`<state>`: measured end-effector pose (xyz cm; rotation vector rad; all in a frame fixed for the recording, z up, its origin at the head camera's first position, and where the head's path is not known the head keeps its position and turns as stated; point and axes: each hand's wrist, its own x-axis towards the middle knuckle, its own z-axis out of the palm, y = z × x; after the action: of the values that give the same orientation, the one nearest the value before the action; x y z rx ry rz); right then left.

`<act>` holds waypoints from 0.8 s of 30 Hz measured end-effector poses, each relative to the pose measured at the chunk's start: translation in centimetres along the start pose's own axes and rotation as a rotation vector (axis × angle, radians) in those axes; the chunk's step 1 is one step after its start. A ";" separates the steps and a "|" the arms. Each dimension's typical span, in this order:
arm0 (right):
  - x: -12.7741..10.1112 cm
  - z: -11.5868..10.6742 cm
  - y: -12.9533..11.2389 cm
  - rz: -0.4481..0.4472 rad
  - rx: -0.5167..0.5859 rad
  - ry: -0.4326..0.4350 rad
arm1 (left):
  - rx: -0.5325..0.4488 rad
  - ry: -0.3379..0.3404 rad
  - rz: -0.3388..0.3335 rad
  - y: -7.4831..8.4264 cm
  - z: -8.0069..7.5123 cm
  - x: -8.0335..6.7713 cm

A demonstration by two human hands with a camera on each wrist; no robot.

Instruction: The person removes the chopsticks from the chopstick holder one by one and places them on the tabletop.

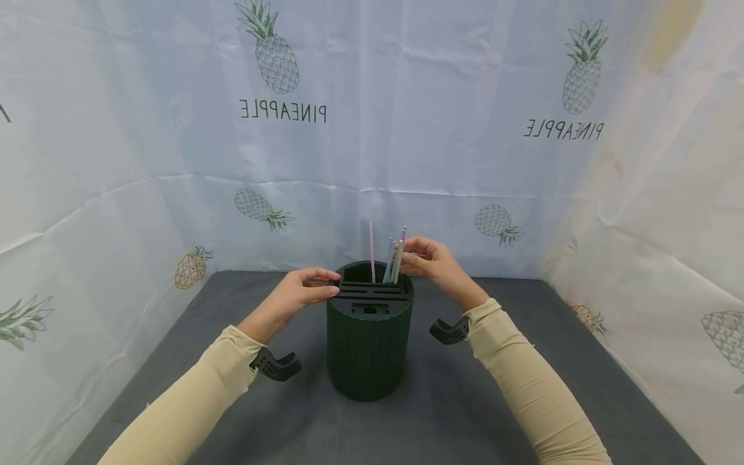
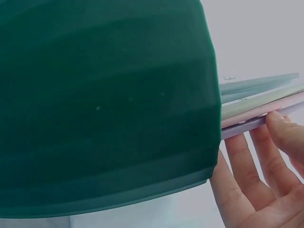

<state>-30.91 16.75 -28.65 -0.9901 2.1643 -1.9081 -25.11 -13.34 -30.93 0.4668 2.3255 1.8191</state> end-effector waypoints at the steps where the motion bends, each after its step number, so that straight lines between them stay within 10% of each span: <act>1: 0.0 0.0 -0.1 0.000 -0.007 0.004 | 0.000 -0.001 0.000 0.0 0.0 0.0; 15: 2.2 -1.5 -5.6 -0.142 0.060 0.120 | 0.005 -0.007 -0.020 -0.2 -0.3 0.3; 24: 3.3 -4.4 -11.8 -0.352 0.313 0.378 | 0.001 -0.012 -0.032 -0.2 -0.6 0.4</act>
<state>-30.78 18.73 -15.78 -1.0737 1.8502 -2.6893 -25.68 -13.79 -30.96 0.4363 2.3125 1.7962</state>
